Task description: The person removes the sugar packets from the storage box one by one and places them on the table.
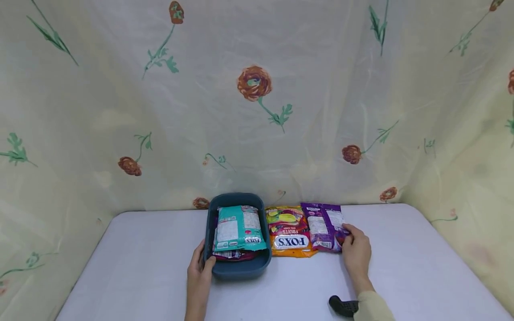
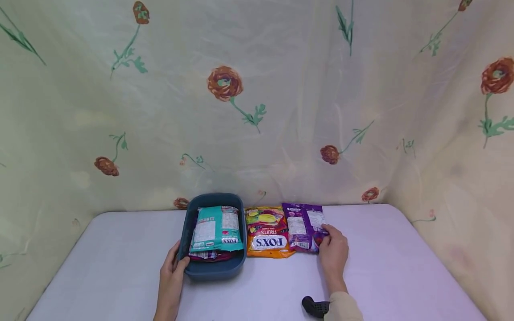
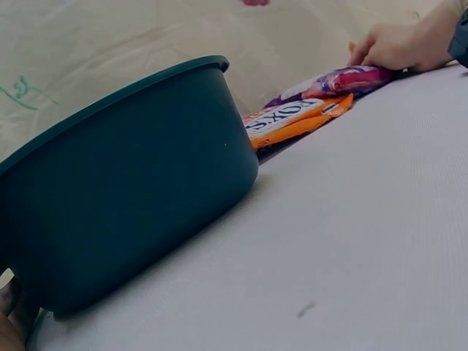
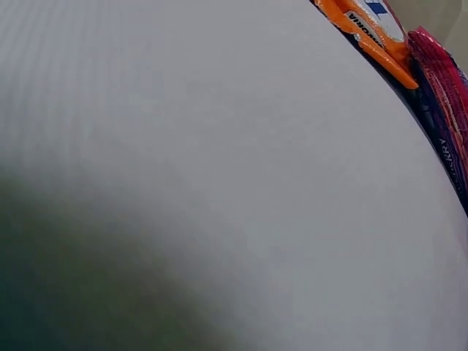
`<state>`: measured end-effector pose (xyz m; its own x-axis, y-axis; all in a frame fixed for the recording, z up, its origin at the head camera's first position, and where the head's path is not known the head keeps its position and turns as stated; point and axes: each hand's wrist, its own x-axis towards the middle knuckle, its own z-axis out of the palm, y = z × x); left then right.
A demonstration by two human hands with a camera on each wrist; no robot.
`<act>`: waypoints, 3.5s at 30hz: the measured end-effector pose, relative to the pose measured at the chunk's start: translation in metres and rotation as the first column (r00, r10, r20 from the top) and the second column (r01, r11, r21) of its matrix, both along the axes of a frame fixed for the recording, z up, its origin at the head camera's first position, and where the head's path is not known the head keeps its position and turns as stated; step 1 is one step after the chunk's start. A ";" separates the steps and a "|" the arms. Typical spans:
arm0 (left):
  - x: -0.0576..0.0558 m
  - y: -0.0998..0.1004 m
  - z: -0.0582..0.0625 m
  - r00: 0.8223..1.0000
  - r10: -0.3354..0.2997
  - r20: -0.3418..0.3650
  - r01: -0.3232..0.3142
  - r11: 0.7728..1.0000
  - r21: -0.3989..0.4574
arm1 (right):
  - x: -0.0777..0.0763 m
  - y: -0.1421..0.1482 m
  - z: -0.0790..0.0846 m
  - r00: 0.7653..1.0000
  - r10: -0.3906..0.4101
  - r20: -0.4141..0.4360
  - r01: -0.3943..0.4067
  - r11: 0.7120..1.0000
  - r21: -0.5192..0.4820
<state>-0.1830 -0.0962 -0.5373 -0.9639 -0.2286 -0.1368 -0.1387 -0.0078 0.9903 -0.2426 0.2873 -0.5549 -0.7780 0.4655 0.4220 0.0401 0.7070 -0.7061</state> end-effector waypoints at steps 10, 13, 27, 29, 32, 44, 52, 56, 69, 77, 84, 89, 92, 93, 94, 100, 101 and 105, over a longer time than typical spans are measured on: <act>-0.004 0.000 0.002 1.000 0.018 -0.013 -0.018 1.000 0.000 | -0.007 -0.006 0.002 0.985 -0.064 -0.160 0.045 0.991 -0.124; -0.004 -0.001 0.003 1.000 0.019 -0.025 -0.019 1.000 0.005 | -0.004 -0.007 0.004 0.969 -0.144 -0.202 0.092 0.965 -0.247; -0.002 0.000 0.002 1.000 0.020 -0.004 -0.020 1.000 0.000 | 0.021 -0.018 0.009 0.841 -0.346 -0.417 0.105 0.859 -0.500; -0.002 0.000 0.002 1.000 0.025 -0.002 -0.025 1.000 0.002 | 0.025 -0.024 0.019 0.799 -0.379 -0.468 0.102 0.852 -0.514; -0.002 0.001 0.002 1.000 0.027 -0.002 -0.027 1.000 0.015 | 0.031 -0.037 0.039 0.759 -0.374 -0.533 0.078 0.865 -0.495; -0.004 0.001 0.003 1.000 0.022 0.000 -0.022 1.000 0.006 | 0.035 -0.114 0.079 0.725 0.121 -0.678 -0.514 0.750 -0.416; -0.005 -0.002 0.000 1.000 0.005 -0.020 -0.005 1.000 0.020 | 0.047 -0.168 0.084 0.675 0.588 -0.447 -0.720 0.390 -0.574; -0.001 0.001 0.001 1.000 0.002 -0.023 -0.001 1.000 0.030 | 0.050 -0.176 0.083 0.653 0.675 -0.344 -0.692 0.348 -0.632; 0.001 -0.004 0.003 1.000 0.028 0.005 -0.028 0.999 0.019 | 0.037 -0.206 0.092 0.728 0.685 0.027 -0.534 0.591 -0.604; 0.001 -0.005 0.002 1.000 0.009 0.002 -0.009 1.000 0.030 | 0.034 -0.215 0.096 0.731 0.668 0.140 -0.534 0.687 -0.492; 0.001 -0.004 0.001 0.999 0.013 -0.031 -0.012 0.999 0.032 | 0.027 -0.218 0.101 0.684 0.680 0.263 -0.552 0.719 -0.423; 0.002 -0.002 0.000 1.000 0.002 -0.017 -0.002 0.999 0.043 | 0.023 -0.219 0.096 0.674 0.656 0.340 -0.518 0.748 -0.415; 0.002 0.000 0.000 1.000 -0.003 -0.026 0.004 0.999 0.040 | 0.024 -0.219 0.094 0.677 0.644 0.357 -0.503 0.759 -0.414; 0.002 0.000 0.000 1.000 -0.003 -0.028 0.004 0.999 0.038 | 0.024 -0.220 0.093 0.679 0.642 0.358 -0.497 0.760 -0.419; 0.002 0.001 0.001 1.000 -0.002 -0.030 0.003 0.999 0.038 | 0.024 -0.220 0.093 0.680 0.639 0.360 -0.492 0.762 -0.422; 0.003 0.001 0.002 1.000 0.006 -0.011 -0.006 1.000 0.024 | 0.026 -0.222 0.093 0.690 0.612 0.385 -0.465 0.784 -0.412; 0.003 0.001 0.002 1.000 0.006 -0.006 -0.006 1.000 0.020 | 0.027 -0.222 0.093 0.692 0.607 0.390 -0.462 0.788 -0.408; 0.002 0.001 0.003 1.000 0.004 0.004 -0.005 1.000 0.014 | 0.026 -0.223 0.091 0.696 0.608 0.383 -0.485 0.791 -0.374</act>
